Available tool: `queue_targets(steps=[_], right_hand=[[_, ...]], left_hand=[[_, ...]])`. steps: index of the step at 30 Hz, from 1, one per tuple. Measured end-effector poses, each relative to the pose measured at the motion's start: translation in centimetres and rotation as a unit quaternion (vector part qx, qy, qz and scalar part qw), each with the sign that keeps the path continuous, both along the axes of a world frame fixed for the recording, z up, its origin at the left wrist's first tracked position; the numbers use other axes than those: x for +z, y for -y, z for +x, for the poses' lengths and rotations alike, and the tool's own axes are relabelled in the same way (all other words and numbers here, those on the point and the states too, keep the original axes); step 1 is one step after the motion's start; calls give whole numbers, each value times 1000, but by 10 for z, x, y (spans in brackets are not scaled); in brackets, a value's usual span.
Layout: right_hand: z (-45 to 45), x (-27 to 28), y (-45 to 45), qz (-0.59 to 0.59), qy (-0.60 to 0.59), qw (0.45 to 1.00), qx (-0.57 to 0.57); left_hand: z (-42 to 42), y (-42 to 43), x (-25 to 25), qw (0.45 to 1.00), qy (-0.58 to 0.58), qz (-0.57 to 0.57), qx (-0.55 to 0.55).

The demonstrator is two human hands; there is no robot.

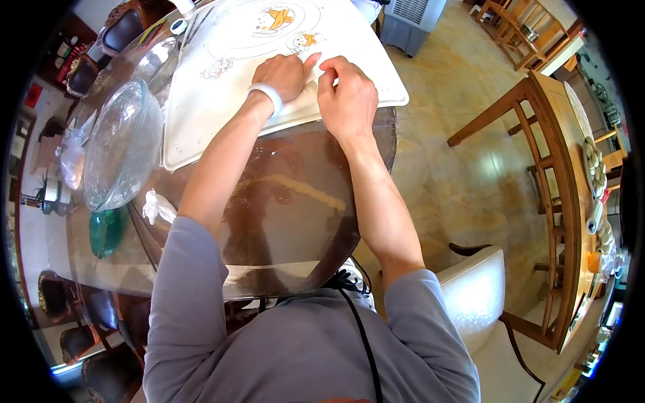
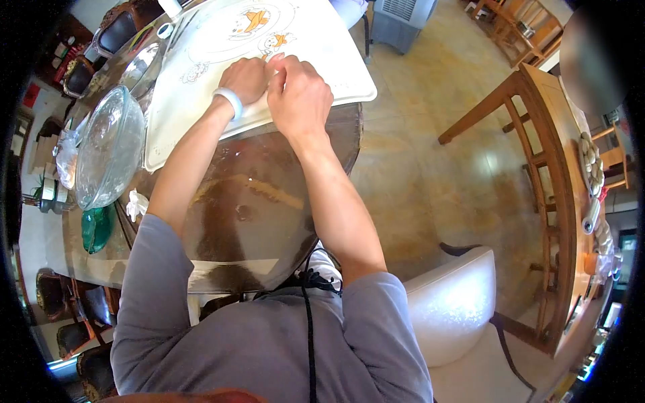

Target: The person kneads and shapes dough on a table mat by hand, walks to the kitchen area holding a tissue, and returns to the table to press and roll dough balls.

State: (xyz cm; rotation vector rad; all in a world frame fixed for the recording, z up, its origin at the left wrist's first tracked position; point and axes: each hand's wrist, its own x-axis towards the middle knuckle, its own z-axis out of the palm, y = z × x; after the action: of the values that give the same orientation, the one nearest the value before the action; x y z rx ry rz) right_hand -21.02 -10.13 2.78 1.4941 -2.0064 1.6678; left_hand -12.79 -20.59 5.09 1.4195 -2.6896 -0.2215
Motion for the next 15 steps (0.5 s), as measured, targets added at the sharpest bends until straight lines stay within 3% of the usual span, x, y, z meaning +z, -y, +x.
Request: queue_targets(steps=[7, 10, 14, 15], right_hand=[[-5, -15, 4, 12, -63, 998, -26], [-6, -17, 3, 40, -59, 997, -6], [-4, -16, 5, 30, -37, 999, -12], [-4, -15, 5, 29, -27, 999, -10]], left_hand=[[8, 6, -11, 995, -89, -41, 3], [20, -1, -4, 991, -121, 44, 23], [47, 3, -2, 955, -273, 113, 20], [52, 0, -1, 962, -250, 110, 13]])
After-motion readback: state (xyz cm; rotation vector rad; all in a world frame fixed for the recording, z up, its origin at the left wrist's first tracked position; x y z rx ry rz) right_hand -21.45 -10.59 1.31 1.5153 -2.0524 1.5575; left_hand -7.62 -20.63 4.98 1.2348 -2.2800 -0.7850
